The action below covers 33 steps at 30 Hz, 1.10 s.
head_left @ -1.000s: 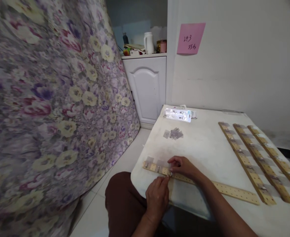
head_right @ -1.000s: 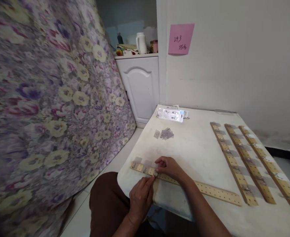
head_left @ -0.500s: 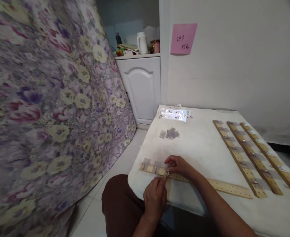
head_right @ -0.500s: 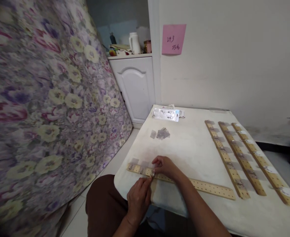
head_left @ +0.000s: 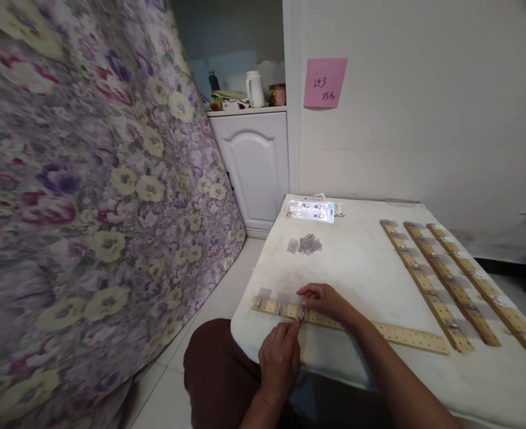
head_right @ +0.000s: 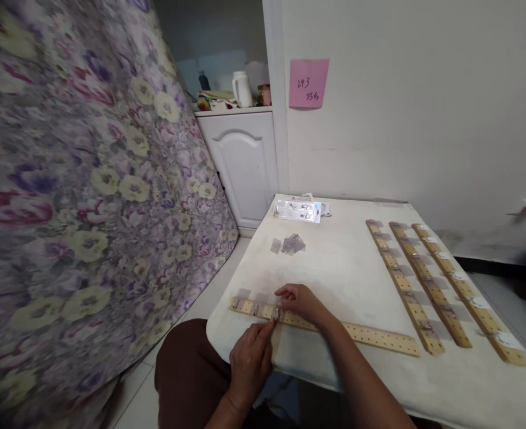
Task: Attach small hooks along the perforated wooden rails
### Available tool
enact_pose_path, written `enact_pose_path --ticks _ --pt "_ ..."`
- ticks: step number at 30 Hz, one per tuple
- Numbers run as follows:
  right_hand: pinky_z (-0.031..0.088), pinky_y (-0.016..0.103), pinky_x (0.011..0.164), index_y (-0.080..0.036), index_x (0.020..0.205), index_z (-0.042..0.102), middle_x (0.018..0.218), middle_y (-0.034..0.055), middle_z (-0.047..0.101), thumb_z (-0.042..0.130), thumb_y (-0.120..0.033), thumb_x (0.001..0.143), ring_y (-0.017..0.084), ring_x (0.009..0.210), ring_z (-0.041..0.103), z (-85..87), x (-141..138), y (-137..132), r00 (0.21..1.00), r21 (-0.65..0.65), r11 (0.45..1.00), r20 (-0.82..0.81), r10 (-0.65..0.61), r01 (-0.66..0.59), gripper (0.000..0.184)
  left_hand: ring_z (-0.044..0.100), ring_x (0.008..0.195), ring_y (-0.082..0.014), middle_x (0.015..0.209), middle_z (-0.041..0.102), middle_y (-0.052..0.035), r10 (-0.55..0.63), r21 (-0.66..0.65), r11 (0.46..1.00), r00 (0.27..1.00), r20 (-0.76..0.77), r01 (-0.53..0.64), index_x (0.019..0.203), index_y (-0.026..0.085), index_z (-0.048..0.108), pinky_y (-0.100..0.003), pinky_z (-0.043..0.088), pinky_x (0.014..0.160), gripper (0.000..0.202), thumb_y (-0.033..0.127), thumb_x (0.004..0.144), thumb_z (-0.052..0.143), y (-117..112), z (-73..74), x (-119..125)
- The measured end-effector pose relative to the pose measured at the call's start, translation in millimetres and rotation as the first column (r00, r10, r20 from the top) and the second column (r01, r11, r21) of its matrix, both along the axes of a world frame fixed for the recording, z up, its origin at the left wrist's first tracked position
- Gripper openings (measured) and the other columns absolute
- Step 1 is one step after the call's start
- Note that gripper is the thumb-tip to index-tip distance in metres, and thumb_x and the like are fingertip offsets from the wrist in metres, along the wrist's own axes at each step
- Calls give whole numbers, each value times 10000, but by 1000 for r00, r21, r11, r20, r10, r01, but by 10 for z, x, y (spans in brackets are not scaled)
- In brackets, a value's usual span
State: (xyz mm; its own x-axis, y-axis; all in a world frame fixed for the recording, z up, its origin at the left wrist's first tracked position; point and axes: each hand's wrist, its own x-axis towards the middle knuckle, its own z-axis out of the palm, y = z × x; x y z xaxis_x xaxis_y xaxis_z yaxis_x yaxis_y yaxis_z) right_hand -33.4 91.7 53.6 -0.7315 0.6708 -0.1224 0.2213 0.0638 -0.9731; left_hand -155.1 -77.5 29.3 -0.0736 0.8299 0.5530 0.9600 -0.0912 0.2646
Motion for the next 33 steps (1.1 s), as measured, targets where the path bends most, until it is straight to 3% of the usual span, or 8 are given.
enact_pose_path --ticks 11,33 --pt "414 243 599 -159 867 628 690 -22 589 711 -212 617 120 632 535 -61 6 -18 999 -13 1000 -43 -23 23 269 579 819 -160 915 615 -45 2 7 1000 1000 17 -2 1242 218 504 -276 488 720 461 47 820 427 -2 -32 -3" --pt "405 233 581 -187 1000 639 723 -17 591 676 -224 661 121 638 536 -95 4 -32 1000 39 999 -20 -15 16 343 581 819 -164 917 617 -47 18 -18 1000 1000 -8 -18 1231 210 508 -289 494 712 458 42 812 428 12 -25 20"
